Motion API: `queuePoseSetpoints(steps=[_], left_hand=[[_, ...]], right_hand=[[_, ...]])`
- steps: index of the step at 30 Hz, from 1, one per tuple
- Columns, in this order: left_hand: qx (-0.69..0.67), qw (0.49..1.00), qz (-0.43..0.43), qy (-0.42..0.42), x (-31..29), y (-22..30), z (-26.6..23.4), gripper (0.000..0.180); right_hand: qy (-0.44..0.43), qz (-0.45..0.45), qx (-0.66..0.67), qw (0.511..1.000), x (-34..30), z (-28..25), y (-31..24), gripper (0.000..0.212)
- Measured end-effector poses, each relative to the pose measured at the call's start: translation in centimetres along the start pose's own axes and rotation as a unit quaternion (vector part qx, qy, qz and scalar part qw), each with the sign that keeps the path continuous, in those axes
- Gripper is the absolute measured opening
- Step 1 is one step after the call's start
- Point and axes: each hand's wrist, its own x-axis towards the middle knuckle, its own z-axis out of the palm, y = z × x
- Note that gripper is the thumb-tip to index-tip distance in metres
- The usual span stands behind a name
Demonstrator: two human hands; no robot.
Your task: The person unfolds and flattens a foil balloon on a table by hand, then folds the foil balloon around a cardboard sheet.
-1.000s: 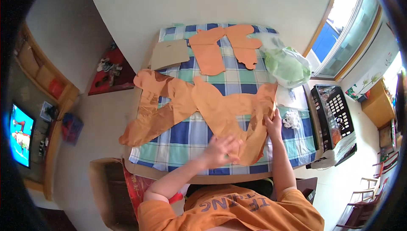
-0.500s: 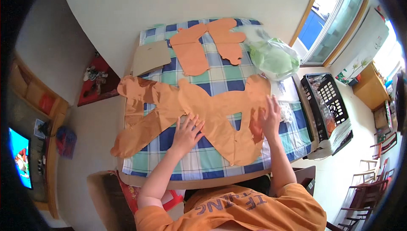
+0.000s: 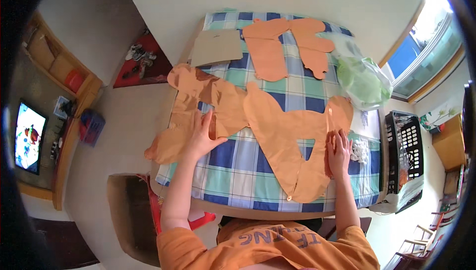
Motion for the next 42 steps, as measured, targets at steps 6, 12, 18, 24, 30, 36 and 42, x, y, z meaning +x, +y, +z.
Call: queuePoseSetpoints(steps=[6, 12, 18, 24, 30, 36, 42], left_hand=[[-0.076, 0.996, 0.019, -0.047, 1.5, -2.2, -0.3, 0.095], [-0.123, 0.987, 0.016, -0.100, 2.6, -1.3, -1.8, 0.093], [-0.087, 0.993, 0.053, -0.059, 4.0, 2.2, -3.5, 0.090], [-0.116, 0.968, 0.219, -0.040, 12.0, 8.8, 0.8, 0.066], [-0.071, 0.955, 0.276, -0.084, 19.3, 15.8, 7.0, 0.059], [-0.056, 0.957, 0.270, -0.086, 24.7, 18.6, 12.7, 0.063], [-0.099, 0.962, 0.254, 0.003, 26.9, 20.3, 17.1, 0.062]], right_hand=[[0.010, -0.003, 0.034, 0.999, 0.1, 0.5, 0.0, 0.040], [0.023, -0.002, 0.015, 1.000, 0.5, 0.0, 0.0, 0.039], [0.013, -0.062, 0.038, 0.997, 5.2, -3.7, -2.4, 0.036], [-0.063, -0.052, 0.150, 0.985, 18.6, 0.1, 0.4, 0.015], [-0.008, -0.092, 0.171, 0.981, 28.3, 7.0, 1.0, 0.017], [0.009, -0.136, 0.103, 0.985, 32.3, 11.3, 1.4, 0.031], [-0.091, -0.045, 0.178, 0.979, 34.2, 12.8, 2.6, 0.022]])
